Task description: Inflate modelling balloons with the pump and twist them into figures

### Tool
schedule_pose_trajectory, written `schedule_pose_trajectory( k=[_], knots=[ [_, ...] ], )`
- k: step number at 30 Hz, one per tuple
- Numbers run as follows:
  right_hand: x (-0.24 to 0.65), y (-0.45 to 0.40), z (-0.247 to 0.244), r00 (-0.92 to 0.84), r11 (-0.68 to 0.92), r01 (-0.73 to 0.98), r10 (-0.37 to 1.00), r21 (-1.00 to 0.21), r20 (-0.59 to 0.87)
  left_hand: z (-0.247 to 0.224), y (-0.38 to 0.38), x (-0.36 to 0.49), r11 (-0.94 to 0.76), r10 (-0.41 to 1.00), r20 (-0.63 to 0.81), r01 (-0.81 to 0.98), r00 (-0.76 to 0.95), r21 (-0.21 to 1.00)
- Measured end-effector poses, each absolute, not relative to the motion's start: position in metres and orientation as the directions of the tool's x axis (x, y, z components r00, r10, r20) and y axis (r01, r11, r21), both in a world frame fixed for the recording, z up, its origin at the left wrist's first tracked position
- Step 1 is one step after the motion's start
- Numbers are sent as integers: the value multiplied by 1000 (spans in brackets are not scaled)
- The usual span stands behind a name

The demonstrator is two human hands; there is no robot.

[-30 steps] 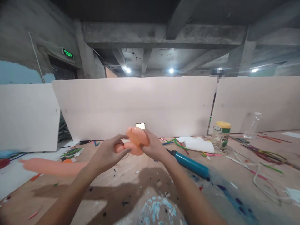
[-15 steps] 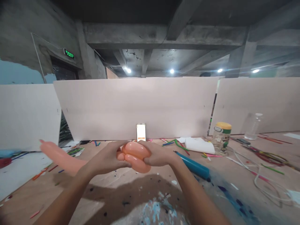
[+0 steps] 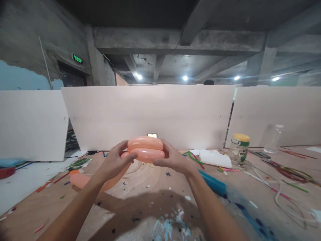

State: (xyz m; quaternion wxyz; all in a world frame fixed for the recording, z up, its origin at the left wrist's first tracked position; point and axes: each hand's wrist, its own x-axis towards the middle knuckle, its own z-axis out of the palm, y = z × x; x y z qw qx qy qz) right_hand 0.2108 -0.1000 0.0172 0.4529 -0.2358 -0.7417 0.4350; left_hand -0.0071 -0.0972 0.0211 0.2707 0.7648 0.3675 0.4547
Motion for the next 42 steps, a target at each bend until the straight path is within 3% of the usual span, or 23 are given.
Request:
schedule_pose_trajectory(
  k=[9,14,24,30,39,42],
  knots=[
    [205,-99,13,-314,623,134,765,-771,563,24,-101,-16,-565,811,443,312,382,764],
    [202,-93,6,-238,586,176,805,-791,543,16,-99,-10,-530,843,428,364,326,766],
    [203,-81,-3,-237,584,162,805,-795,543,11,-86,-14,-475,840,321,306,437,825],
    [208,-96,9,-489,499,59,769,-864,411,15,-88,-17,-449,842,325,225,432,865],
    [209,-88,2,-344,577,299,808,-760,478,5,-85,-10,-424,860,309,232,407,875],
    [209,-86,1,-334,546,249,824,-800,458,5,-84,-8,-406,874,306,220,379,887]
  ],
)
